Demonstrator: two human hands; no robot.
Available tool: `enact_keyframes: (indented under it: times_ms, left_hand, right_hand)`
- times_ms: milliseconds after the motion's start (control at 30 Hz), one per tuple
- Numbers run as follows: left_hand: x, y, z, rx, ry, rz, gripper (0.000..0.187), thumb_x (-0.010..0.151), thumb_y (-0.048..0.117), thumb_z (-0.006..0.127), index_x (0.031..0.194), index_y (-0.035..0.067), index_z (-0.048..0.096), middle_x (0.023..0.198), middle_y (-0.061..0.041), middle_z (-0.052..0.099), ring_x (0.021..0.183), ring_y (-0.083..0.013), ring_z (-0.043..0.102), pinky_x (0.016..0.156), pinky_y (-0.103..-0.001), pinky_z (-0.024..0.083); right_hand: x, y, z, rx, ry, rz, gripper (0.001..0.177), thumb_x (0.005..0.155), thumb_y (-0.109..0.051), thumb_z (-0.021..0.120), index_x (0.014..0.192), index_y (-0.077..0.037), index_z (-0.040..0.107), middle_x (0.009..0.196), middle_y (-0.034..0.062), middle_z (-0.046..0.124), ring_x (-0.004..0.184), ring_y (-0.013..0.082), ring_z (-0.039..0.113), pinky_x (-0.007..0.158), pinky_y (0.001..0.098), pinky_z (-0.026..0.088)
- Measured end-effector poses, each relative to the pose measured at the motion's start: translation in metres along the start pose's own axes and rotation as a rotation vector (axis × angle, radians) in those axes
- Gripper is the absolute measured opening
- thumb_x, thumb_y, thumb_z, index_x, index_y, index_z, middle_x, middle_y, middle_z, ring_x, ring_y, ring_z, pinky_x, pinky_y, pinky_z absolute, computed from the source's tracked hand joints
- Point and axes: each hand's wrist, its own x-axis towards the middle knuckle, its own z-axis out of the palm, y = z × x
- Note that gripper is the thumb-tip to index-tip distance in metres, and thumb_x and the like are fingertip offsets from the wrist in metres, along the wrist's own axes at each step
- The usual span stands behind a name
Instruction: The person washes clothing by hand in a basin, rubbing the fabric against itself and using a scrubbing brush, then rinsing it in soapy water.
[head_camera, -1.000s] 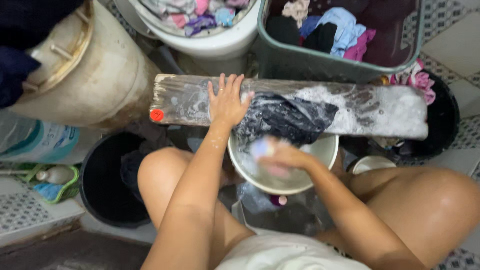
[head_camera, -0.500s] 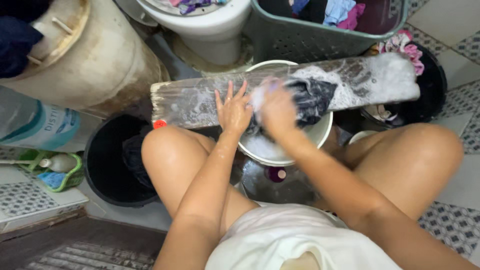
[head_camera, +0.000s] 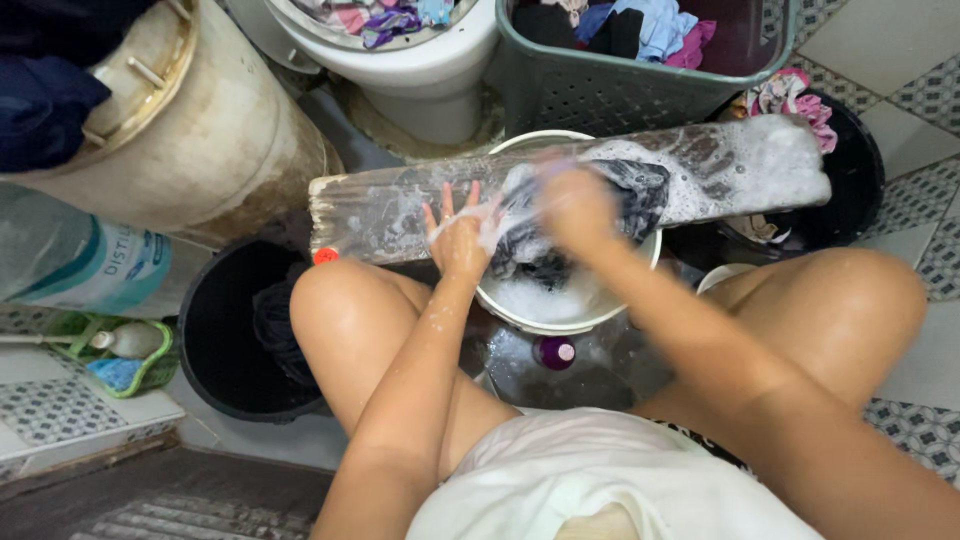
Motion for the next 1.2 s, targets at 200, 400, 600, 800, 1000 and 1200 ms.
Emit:
enact_keyframes:
  times_ms: [200,400,600,800,1000,1200]
  left_hand:
    - [-0.001,0.005,-0.014,-0.159,-0.065,0.055,0.035,0.085,0.025,0.065,0.107,0.046,0.081,0.140,0.012,0.066,0.150,-0.0311,0.038,0.126,-0.059,0.002]
    - [-0.009,0.004,-0.027,-0.237,-0.076,0.100,0.029,0.084,0.022,0.074,0.102,0.043,0.080,0.139,0.006,0.064,0.149,-0.0333,0.039,0.125,-0.057,0.002]
    - [-0.004,0.010,-0.026,-0.220,-0.101,0.067,0.036,0.082,0.014,0.073,0.100,0.044,0.081,0.141,0.005,0.062,0.148,-0.0309,0.039,0.124,-0.057,0.002]
    - [-0.008,0.003,-0.020,-0.216,-0.061,0.075,0.035,0.080,0.014,0.074,0.100,0.042,0.081,0.142,0.006,0.063,0.149,-0.0303,0.039,0.127,-0.055,0.004]
    - [-0.004,0.006,-0.020,-0.217,-0.103,0.002,0.026,0.080,0.017,0.075,0.094,0.039,0.080,0.138,0.008,0.065,0.149,-0.0297,0.038,0.124,-0.055,0.004]
    - [0.007,0.018,-0.028,-0.288,-0.007,-0.168,0.024,0.086,0.010,0.066,0.092,0.028,0.081,0.123,0.002,0.074,0.137,-0.0285,0.054,0.123,-0.048,0.022]
  right_hand:
    - [0.046,0.001,-0.018,-0.224,-0.174,0.045,0.019,0.079,-0.019,0.073,0.098,-0.022,0.072,0.109,0.0172,0.070,0.114,0.0383,0.062,0.103,0.0509,0.048]
    - [0.034,0.025,-0.034,-0.081,0.061,-0.023,0.046,0.086,-0.014,0.069,0.130,-0.002,0.061,0.109,0.0205,0.069,0.105,0.0390,0.063,0.093,0.0515,0.049]
    - [0.036,-0.015,0.009,-0.214,-0.094,-0.115,0.035,0.076,-0.023,0.068,0.101,0.001,0.072,0.102,0.0220,0.069,0.100,0.0414,0.063,0.087,0.0529,0.050]
    - [0.028,0.060,-0.033,-0.124,0.100,0.090,0.041,0.087,-0.015,0.063,0.124,0.000,0.070,0.109,0.0266,0.067,0.102,0.0434,0.061,0.089,0.0533,0.048]
    - [-0.008,-0.038,0.000,-0.039,0.113,-0.182,0.063,0.081,-0.022,0.066,0.139,0.000,0.064,0.108,0.0259,0.065,0.104,0.0427,0.062,0.097,0.0535,0.044]
    - [-0.035,0.064,-0.091,0.027,0.113,0.129,0.054,0.082,-0.014,0.073,0.136,-0.009,0.067,0.119,0.0243,0.069,0.106,0.0389,0.065,0.092,0.0472,0.055]
